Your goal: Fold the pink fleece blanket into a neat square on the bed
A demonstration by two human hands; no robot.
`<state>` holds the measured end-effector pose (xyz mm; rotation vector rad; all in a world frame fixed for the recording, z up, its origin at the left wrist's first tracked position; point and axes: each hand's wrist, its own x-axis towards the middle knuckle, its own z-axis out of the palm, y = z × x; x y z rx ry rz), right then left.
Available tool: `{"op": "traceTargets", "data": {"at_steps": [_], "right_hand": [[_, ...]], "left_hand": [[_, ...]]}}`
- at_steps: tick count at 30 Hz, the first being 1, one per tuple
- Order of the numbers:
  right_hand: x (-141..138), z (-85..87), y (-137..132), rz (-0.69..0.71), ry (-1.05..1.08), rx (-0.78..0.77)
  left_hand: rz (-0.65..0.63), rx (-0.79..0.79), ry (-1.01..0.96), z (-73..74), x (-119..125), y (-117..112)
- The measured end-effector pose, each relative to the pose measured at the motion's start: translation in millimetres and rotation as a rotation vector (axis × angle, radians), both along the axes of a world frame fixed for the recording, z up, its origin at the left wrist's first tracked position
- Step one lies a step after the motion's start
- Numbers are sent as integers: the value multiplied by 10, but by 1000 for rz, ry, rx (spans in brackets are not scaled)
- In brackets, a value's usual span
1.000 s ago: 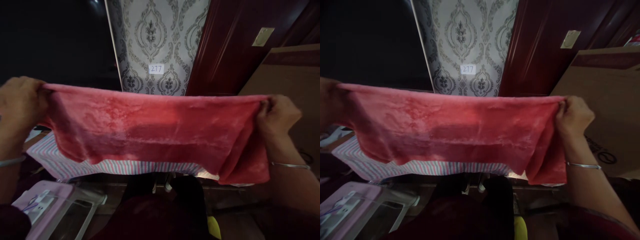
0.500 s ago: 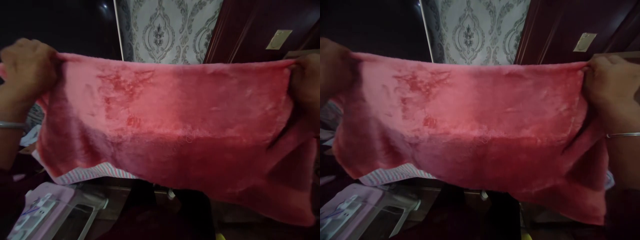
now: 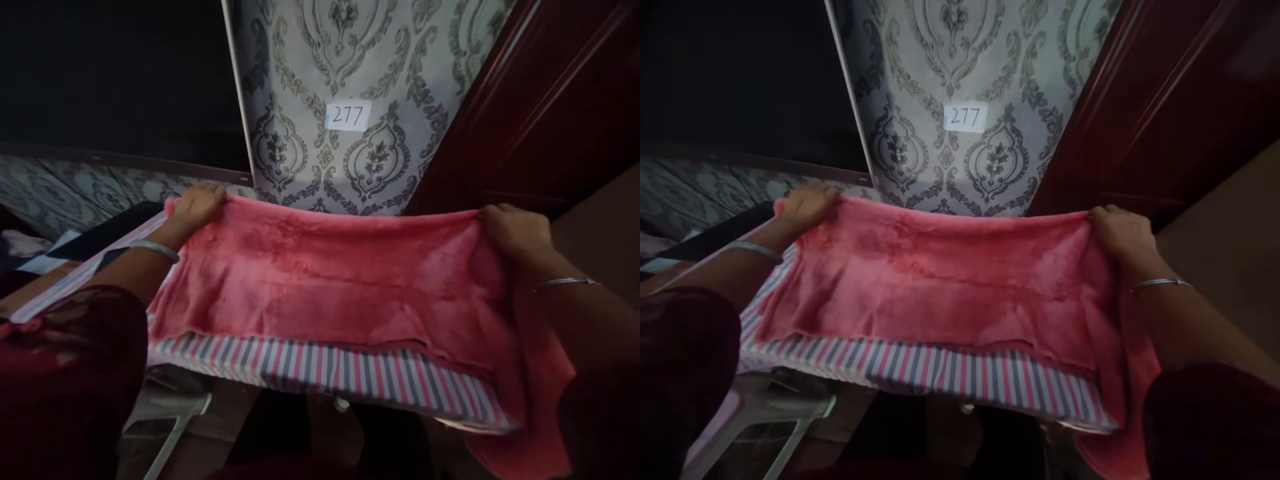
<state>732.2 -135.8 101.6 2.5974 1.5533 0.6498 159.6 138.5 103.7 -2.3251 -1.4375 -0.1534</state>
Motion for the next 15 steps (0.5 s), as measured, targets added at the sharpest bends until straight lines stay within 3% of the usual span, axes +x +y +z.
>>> {"op": "traceTargets", "data": {"at_steps": [7, 13, 15], "right_hand": [[635, -529, 623, 68, 59, 82], [727, -1117, 850, 102, 242, 13], [711, -1376, 835, 193, 296, 93]], "left_hand": [[5, -109, -52, -454, 242, 481], [47, -200, -189, -900, 276, 771], [103, -223, -275, -997, 171, 822]]}}
